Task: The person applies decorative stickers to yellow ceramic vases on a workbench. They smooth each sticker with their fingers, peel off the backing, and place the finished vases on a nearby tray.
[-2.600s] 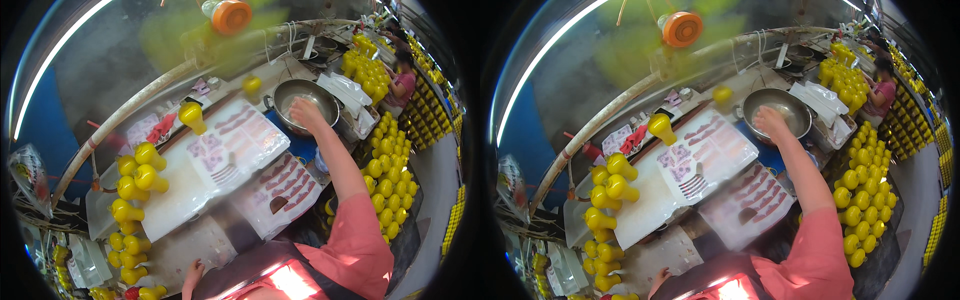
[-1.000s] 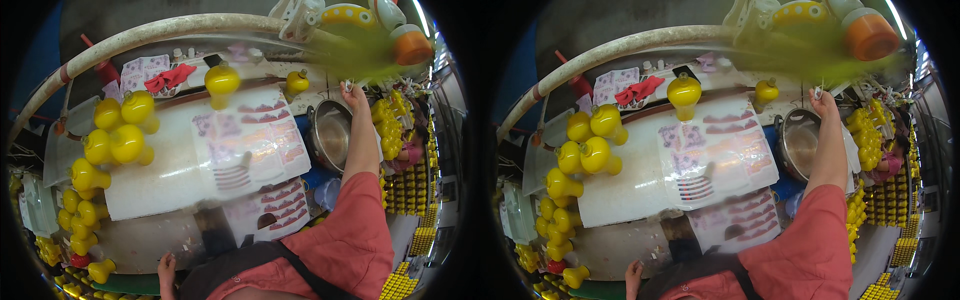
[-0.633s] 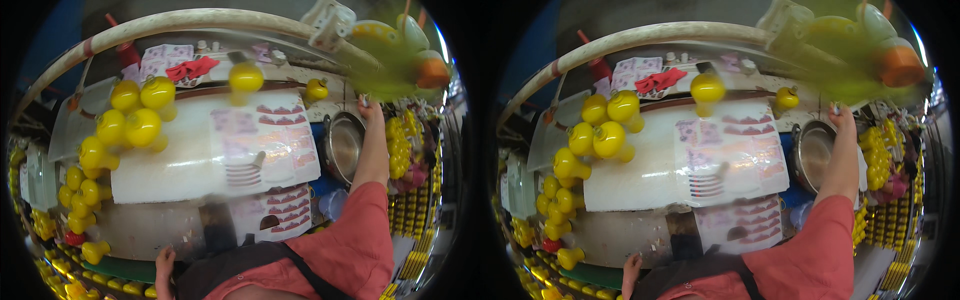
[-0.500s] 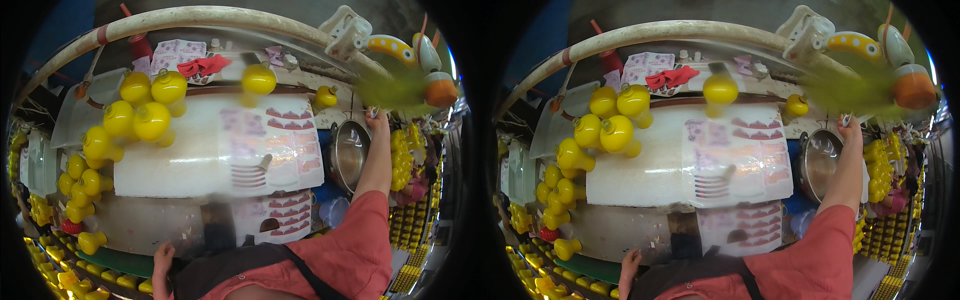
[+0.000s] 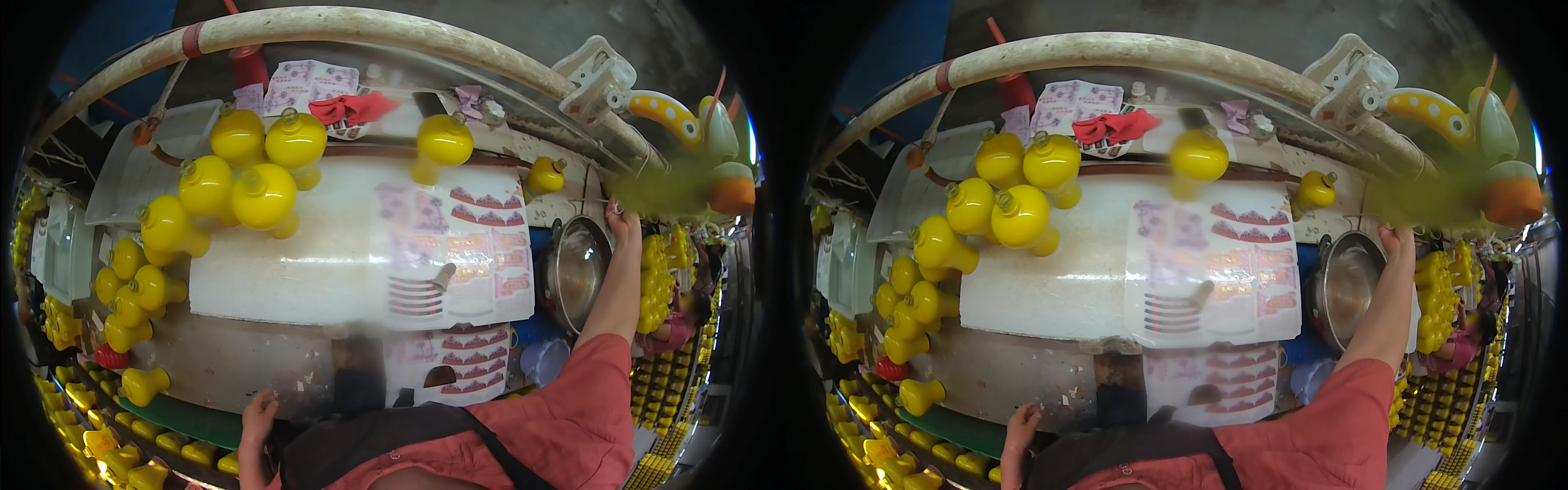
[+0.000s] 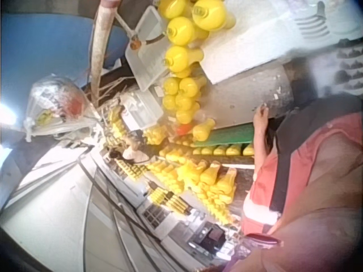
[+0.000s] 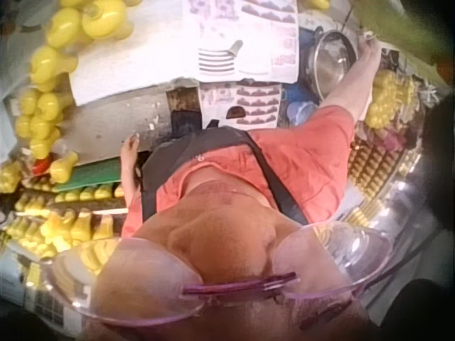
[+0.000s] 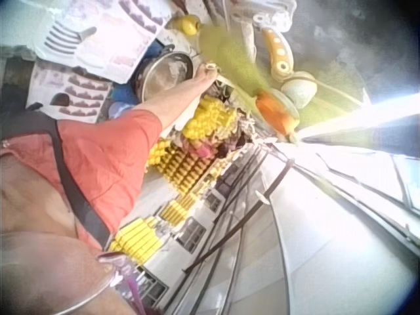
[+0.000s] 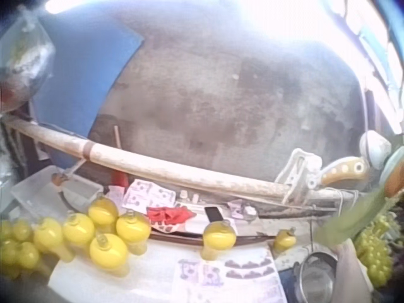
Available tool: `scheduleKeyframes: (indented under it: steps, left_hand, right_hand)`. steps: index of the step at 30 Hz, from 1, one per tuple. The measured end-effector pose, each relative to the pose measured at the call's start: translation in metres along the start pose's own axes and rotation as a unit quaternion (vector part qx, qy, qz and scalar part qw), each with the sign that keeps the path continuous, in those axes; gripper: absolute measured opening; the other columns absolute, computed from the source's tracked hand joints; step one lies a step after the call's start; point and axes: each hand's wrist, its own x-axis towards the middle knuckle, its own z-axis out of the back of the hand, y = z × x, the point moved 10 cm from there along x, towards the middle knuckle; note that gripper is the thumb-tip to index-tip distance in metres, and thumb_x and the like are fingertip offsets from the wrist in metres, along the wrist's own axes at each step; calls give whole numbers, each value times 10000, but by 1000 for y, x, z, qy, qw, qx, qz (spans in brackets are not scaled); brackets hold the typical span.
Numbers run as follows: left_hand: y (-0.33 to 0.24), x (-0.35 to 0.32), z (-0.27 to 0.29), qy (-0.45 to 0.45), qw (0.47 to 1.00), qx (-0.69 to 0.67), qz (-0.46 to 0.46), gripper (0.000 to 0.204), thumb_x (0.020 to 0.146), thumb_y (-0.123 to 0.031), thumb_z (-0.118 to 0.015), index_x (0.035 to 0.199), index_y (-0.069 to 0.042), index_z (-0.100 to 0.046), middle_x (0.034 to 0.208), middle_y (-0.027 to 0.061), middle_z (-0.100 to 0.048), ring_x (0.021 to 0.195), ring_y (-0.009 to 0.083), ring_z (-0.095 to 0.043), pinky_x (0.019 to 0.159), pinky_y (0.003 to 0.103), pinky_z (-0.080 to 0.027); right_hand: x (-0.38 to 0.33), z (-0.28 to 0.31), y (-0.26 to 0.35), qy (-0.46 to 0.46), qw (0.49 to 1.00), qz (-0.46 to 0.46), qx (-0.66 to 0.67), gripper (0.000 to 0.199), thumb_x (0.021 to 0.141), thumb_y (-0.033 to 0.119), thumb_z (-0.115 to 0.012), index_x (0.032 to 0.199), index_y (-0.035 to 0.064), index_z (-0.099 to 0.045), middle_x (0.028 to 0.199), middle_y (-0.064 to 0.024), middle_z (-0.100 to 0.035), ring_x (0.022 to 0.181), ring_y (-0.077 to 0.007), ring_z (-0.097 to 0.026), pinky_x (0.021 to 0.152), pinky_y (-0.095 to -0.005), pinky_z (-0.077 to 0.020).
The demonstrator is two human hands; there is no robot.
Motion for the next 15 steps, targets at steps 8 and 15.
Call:
scheduleKeyframes:
  steps: [8,15]
  left_hand:
    - [6,4,-7,0,1000,17,-1,417,921,-185,-717,1303,-31,-647,1077,157,-748,998,246,-722,890,357,-552]
    - [-1,10,-7,13,1000,6,-5,429,930,-168,-706,1328,-24,-637,1115,168,-739,1025,247,-718,923,353,-546]
  right_hand:
    - [38,13,-3,60,997,-10,46,300,1052,267,-585,1238,38,-530,1140,-131,-617,900,-273,-671,777,-390,-615]
    - [-87,17,-47,-160,985,-41,45,297,1048,314,-567,1123,28,-606,1236,-176,-624,990,-335,-672,767,-399,-620]
